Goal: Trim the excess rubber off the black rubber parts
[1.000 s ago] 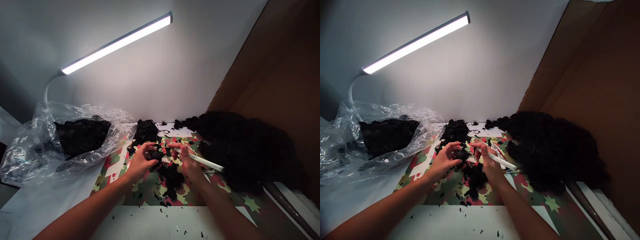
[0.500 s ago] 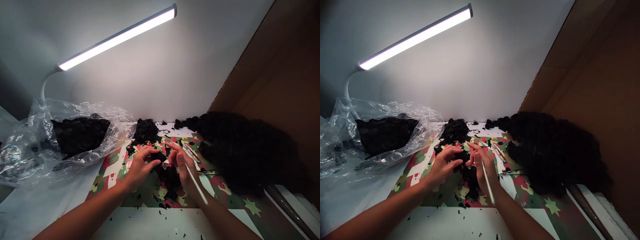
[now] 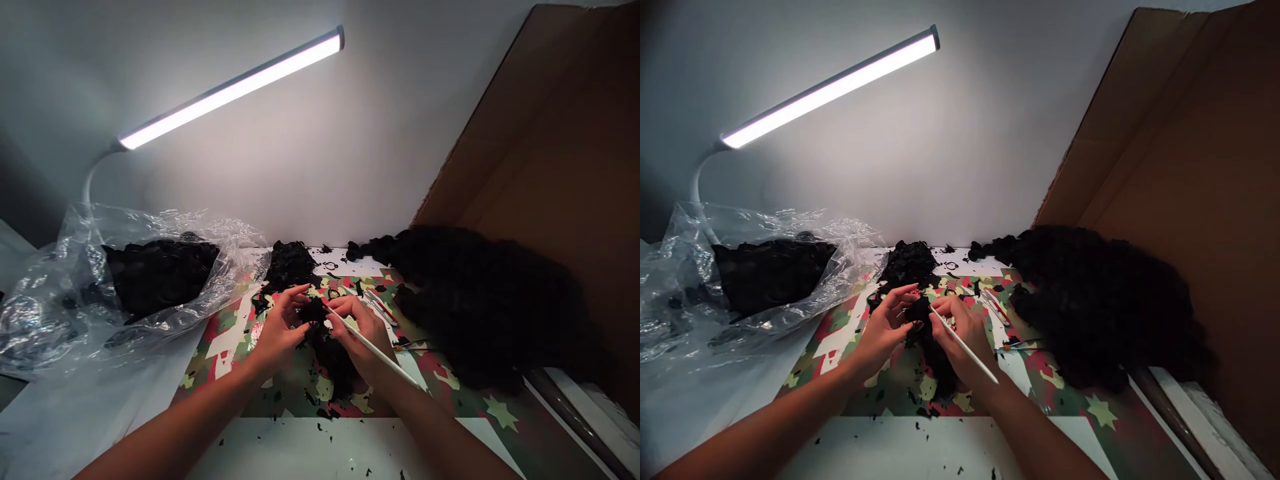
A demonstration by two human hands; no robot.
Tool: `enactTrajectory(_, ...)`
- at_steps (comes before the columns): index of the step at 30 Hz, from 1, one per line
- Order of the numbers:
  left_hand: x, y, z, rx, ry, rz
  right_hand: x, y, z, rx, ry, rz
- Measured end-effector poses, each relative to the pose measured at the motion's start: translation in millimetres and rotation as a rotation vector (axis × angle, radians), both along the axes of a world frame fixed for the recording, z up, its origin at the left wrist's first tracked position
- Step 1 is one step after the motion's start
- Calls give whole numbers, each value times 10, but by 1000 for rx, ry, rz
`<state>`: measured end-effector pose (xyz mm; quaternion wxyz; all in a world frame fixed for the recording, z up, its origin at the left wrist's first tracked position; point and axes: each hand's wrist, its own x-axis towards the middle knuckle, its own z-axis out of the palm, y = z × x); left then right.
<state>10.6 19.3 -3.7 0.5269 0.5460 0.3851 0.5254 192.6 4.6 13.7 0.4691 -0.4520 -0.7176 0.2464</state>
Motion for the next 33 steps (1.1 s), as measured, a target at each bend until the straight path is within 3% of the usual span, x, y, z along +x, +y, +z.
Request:
enactTrajectory(6, -4, -21, 1, 76, 74, -10, 6, 28, 19, 127, -137, 93)
enactTrajectory(20, 0, -11, -92, 175, 177, 52, -47, 14, -39, 247, -311, 70)
enactTrajectory(24, 15, -56, -60, 177, 116, 89, -62, 51, -101, 163, -345, -82)
enactTrajectory(29, 18, -99, 15, 134, 2, 3, 192, 288, -242, -25, -490, -212)
enactTrajectory(33, 2, -49, -2, 63, -11, -67, 322, 351, -150, -54, -424, -255)
